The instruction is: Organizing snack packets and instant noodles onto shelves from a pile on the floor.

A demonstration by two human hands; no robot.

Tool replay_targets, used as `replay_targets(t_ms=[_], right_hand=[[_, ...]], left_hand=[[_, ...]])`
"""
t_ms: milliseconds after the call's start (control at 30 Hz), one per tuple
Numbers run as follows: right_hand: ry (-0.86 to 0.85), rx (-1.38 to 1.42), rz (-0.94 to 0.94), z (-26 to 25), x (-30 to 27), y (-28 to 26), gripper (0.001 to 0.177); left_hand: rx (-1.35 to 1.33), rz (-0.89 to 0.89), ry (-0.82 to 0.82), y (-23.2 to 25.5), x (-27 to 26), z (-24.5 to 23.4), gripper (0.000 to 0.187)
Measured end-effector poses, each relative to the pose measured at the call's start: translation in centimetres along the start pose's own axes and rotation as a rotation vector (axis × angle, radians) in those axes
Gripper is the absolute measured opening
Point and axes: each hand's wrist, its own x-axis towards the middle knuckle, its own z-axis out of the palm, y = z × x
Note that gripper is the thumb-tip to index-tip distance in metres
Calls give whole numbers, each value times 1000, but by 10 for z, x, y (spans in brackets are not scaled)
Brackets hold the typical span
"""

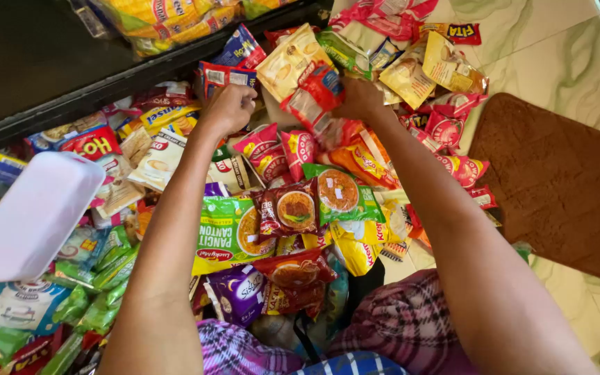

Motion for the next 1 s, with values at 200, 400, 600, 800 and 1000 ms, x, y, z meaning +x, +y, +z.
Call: replay_targets(t_ms=[200,400,600,800,1000], right_hand=[[28,190,112,-53,-13,-55,80],[-206,1079,134,-108,-3,-84,55],[178,1447,173,-81,25,-22,34],[140,1150,322,-51,2,19,15],[-72,931,220,-62,0,-17,24]], left_hand=[[87,-27,-115,-18,18,29,40],[-214,-226,-142,0,23,32,84],[37,-103,-111,-44,21,31,18],[-22,-131,-111,-59,23,28,10],[46,-101,-36,-40,22,23,13]])
